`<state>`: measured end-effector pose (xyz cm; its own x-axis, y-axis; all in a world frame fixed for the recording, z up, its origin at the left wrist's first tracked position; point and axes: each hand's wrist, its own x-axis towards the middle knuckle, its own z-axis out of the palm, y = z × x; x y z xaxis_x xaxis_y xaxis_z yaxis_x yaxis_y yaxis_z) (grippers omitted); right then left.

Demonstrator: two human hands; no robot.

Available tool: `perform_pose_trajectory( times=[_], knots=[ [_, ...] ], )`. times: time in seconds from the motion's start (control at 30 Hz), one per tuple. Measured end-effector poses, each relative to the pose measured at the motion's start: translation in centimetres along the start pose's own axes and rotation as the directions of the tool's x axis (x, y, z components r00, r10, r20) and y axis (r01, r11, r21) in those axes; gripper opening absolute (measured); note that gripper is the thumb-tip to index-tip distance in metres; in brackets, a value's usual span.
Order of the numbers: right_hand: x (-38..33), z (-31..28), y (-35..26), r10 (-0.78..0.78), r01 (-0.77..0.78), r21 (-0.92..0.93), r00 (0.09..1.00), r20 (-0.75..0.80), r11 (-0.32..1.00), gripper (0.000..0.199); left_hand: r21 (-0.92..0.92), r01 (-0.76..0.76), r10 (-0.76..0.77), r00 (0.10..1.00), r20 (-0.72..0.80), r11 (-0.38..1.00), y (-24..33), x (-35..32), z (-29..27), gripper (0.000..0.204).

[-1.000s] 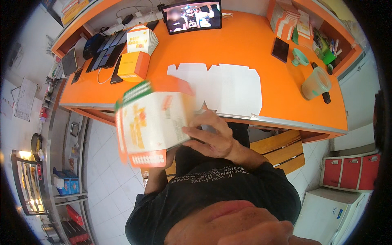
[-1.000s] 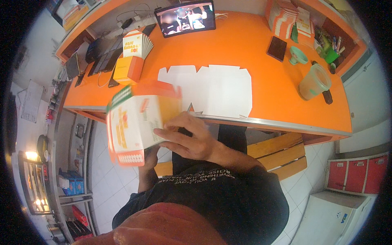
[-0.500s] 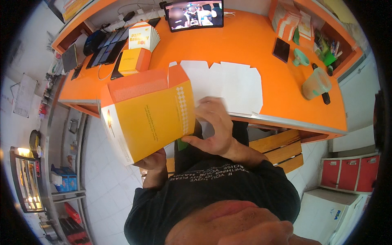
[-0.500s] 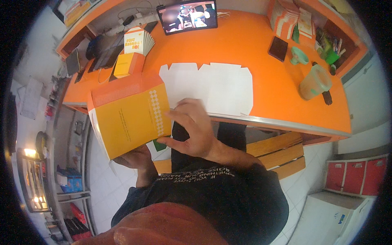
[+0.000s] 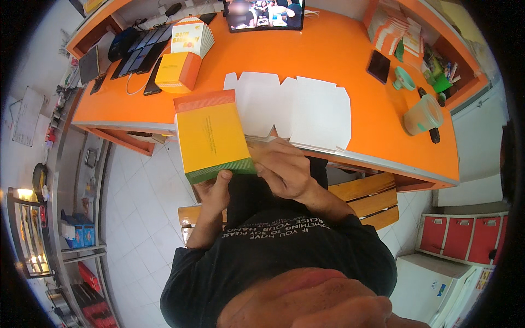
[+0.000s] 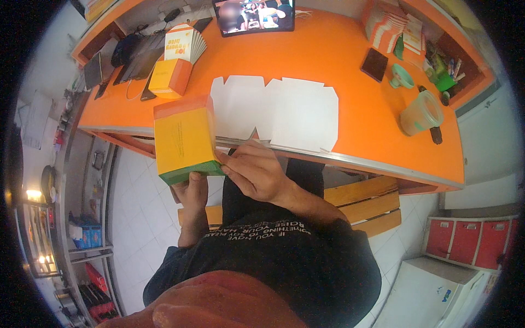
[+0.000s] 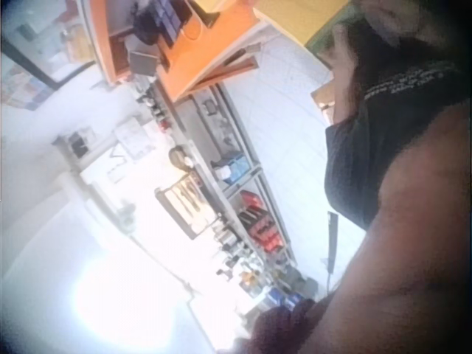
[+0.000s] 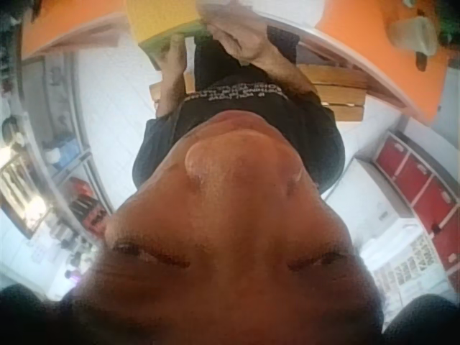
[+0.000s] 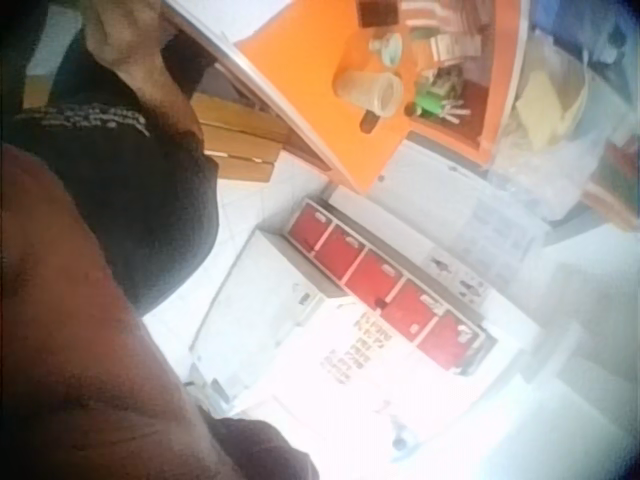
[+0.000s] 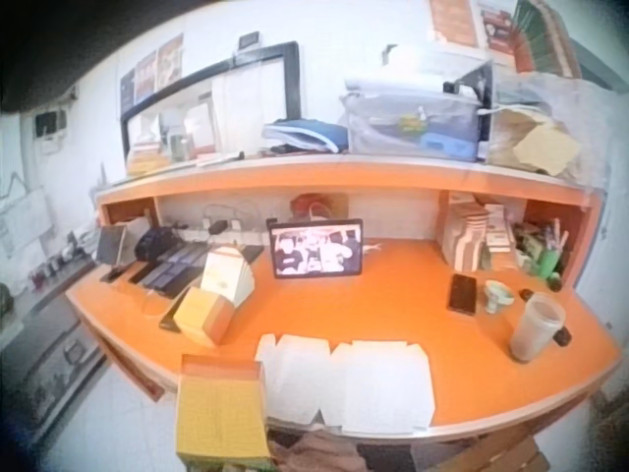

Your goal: The person folds and assembles small cardboard boxes at a counter. They repeatedly pick up flat pieces, fold the sides, and tuck flaps to form the box shape, then place the finished boxes on the counter.

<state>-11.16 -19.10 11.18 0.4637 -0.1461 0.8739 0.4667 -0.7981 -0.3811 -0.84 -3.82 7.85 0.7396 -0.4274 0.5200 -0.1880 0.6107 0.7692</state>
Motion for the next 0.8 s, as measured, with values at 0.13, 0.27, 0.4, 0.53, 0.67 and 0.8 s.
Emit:
perform_pose_trajectory(
  times=[0.13, 0.27, 0.4, 0.53, 0.67, 0.8],
  knots=[
    [0.2, -0.1, -0.5, 0.005, -0.005, -0.007, 1.000, 0.021, 1.000, 0.037, 0.071, -0.018, 0.017, 1.000, 0.015, 0.997, 0.4, 0.8, -0.9, 0.039],
    [0.4, 0.8, 0.2, -0.258, 0.252, -0.104, 0.965, -0.055, 0.962, 0.032, 0.194, 0.087, -0.088, 0.996, -0.003, 0.977, 1.8, 0.5, -0.3, 0.039],
    [0.1, 0.7, -0.4, -0.113, 0.114, 0.011, 0.992, -0.049, 0.993, 0.026, 0.213, -0.013, -0.040, 0.969, 0.244, 0.977, 0.9, 0.4, -1.5, 0.045],
    [0.8, -0.1, -0.7, -0.015, 0.026, 0.268, 0.999, -0.045, 0.963, 0.021, 0.478, -0.193, 0.070, 0.962, 0.263, 0.857, 0.8, 0.0, -1.6, 0.054],
    [1.2, -0.5, -1.6, 0.102, -0.120, 0.366, 0.992, 0.067, 0.923, 0.016, 0.673, -0.205, 0.141, 0.979, 0.149, 0.711, -0.6, -0.3, -2.4, 0.051],
    [0.7, 0.4, -1.3, 0.093, -0.122, 0.325, 0.990, 0.104, 0.938, 0.021, 0.477, -0.092, 0.041, 0.992, 0.116, 0.874, -0.7, 0.5, -2.8, 0.045]
  ],
)
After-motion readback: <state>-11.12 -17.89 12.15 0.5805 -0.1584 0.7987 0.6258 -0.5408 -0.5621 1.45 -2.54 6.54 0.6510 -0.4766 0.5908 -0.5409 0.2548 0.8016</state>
